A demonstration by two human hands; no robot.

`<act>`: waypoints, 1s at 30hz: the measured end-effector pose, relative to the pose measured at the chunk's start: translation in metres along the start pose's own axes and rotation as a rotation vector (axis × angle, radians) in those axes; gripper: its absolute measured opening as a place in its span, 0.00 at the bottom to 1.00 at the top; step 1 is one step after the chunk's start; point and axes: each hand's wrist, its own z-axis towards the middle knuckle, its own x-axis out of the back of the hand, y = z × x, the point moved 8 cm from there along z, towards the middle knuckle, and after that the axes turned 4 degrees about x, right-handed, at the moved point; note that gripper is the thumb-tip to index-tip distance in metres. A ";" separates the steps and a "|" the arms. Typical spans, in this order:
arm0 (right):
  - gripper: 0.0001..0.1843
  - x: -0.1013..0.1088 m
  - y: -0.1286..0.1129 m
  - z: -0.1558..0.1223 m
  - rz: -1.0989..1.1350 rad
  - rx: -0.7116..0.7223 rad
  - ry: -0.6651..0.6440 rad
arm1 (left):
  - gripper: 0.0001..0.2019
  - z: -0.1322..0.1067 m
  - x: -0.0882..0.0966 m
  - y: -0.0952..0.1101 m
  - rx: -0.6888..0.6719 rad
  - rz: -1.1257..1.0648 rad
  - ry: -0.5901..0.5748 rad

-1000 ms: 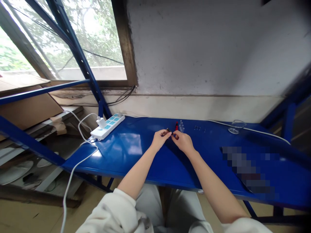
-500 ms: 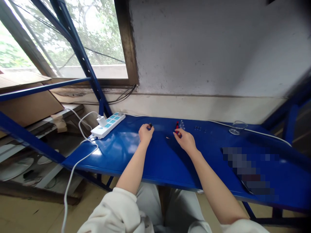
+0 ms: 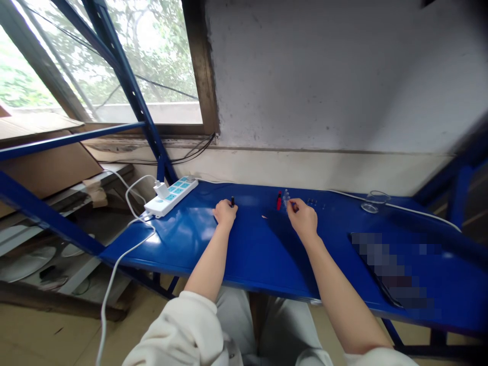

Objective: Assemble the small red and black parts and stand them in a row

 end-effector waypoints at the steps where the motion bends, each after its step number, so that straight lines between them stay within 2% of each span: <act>1: 0.13 0.001 0.003 0.001 -0.010 -0.027 -0.005 | 0.08 0.000 0.000 0.000 -0.001 0.007 -0.006; 4: 0.12 0.002 0.015 0.003 -0.047 -0.117 -0.062 | 0.07 -0.001 0.000 0.000 -0.006 0.007 -0.010; 8: 0.12 -0.008 0.034 0.003 -0.120 -0.216 -0.225 | 0.08 -0.001 0.001 0.002 -0.016 -0.003 -0.012; 11: 0.13 -0.018 0.045 0.001 -0.173 -0.245 -0.329 | 0.08 -0.001 0.000 0.003 -0.013 -0.005 -0.021; 15: 0.16 -0.027 0.050 -0.002 -0.210 -0.242 -0.401 | 0.08 -0.004 0.002 0.002 0.003 -0.008 -0.028; 17: 0.17 -0.030 0.049 -0.003 -0.220 -0.233 -0.424 | 0.13 -0.007 0.009 0.003 0.012 -0.020 0.022; 20: 0.18 -0.032 0.045 -0.004 -0.244 -0.192 -0.424 | 0.22 -0.017 0.026 0.010 -0.012 -0.062 0.176; 23: 0.19 -0.032 0.040 -0.004 -0.266 -0.159 -0.400 | 0.23 -0.035 0.039 0.030 -0.142 -0.127 0.303; 25: 0.19 -0.033 0.038 -0.005 -0.264 -0.154 -0.390 | 0.21 -0.052 0.040 0.051 -0.289 -0.177 0.315; 27: 0.19 -0.034 0.037 -0.005 -0.255 -0.153 -0.379 | 0.20 -0.072 0.033 0.075 -0.472 -0.198 0.271; 30: 0.18 -0.036 0.035 -0.006 -0.252 -0.150 -0.356 | 0.21 -0.105 0.012 0.108 -0.766 -0.157 0.133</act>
